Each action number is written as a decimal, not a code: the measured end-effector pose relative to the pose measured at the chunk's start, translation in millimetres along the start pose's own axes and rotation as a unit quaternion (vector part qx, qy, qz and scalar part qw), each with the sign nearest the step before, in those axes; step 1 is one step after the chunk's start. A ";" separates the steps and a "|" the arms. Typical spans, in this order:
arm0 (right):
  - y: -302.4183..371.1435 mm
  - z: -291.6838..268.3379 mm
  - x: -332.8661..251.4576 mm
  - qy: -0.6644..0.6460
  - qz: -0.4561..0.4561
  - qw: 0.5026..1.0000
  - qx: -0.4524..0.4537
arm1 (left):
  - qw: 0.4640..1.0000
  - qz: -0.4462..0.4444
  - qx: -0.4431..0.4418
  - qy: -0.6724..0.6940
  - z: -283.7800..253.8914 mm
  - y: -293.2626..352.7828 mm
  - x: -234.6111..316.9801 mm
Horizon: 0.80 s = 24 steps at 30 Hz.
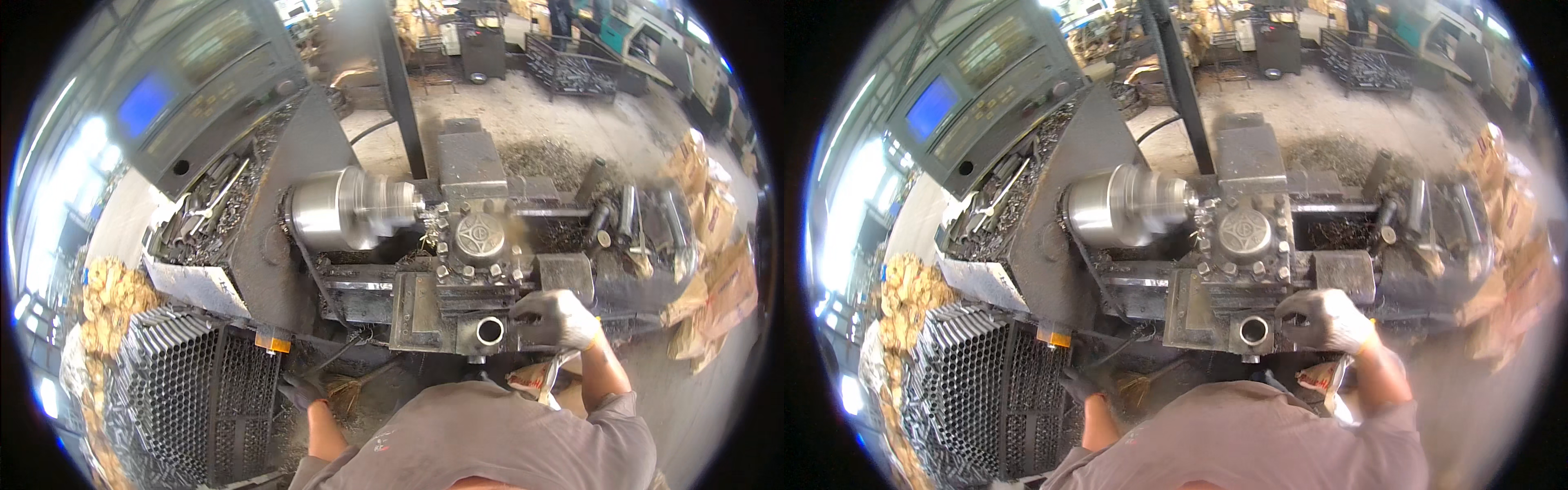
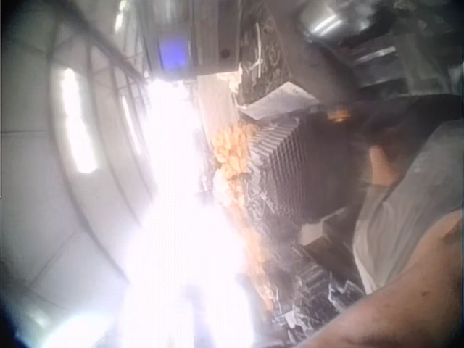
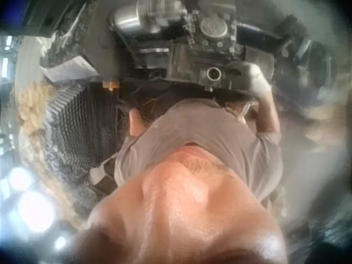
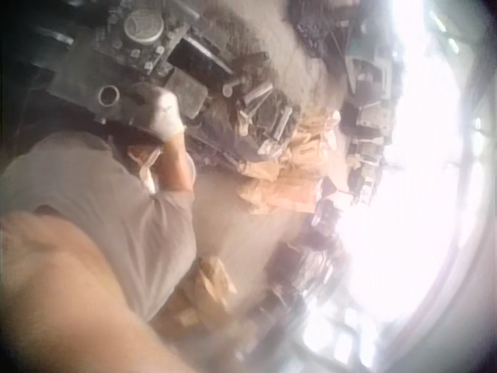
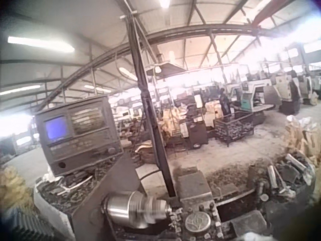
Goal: The person repeatedly picks up metal tubes from a nearby rack, inserts them into a lathe chuck, operates the machine, removes the processed tubes, and places them into a collection bin. The cycle repeats continuously throughout the clip.
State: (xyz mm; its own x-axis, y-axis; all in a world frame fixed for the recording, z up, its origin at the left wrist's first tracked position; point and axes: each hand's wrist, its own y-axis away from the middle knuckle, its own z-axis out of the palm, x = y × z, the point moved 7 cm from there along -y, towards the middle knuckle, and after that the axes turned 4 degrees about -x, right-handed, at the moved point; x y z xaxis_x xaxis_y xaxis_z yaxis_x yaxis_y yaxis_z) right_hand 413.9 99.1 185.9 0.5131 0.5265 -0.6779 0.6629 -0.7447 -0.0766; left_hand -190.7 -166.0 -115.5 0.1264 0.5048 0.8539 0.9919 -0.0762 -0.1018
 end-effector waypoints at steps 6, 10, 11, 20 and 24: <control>-114.5 -34.4 -77.8 0.134 -0.261 0.952 0.088 | 0.975 0.199 -0.049 -0.080 1.9 -32.1 79.5; -244.6 26.0 -28.0 0.430 0.004 0.877 -0.215 | 0.988 0.110 -0.103 0.017 18.5 -59.6 48.3; -267.1 37.5 -12.4 0.464 0.018 0.840 -0.280 | 0.896 -0.027 -0.211 0.389 41.5 -66.0 34.8; -318.3 57.0 38.8 0.167 -0.144 0.904 -0.367 | 0.982 0.008 -0.155 0.108 14.8 39.0 -0.6; -322.8 -14.3 107.8 0.115 0.035 0.978 -0.170 | 0.987 -0.039 -0.145 -0.055 -12.7 87.3 -47.9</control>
State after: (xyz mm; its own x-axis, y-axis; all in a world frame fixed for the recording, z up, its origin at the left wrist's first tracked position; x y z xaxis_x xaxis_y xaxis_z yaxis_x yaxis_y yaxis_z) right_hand 263.0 402.1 148.0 0.6466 0.5871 -0.4871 0.7450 -0.6233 0.2376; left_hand -110.3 -207.7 -158.8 0.0673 0.6083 0.7908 0.9552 -0.2682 0.1250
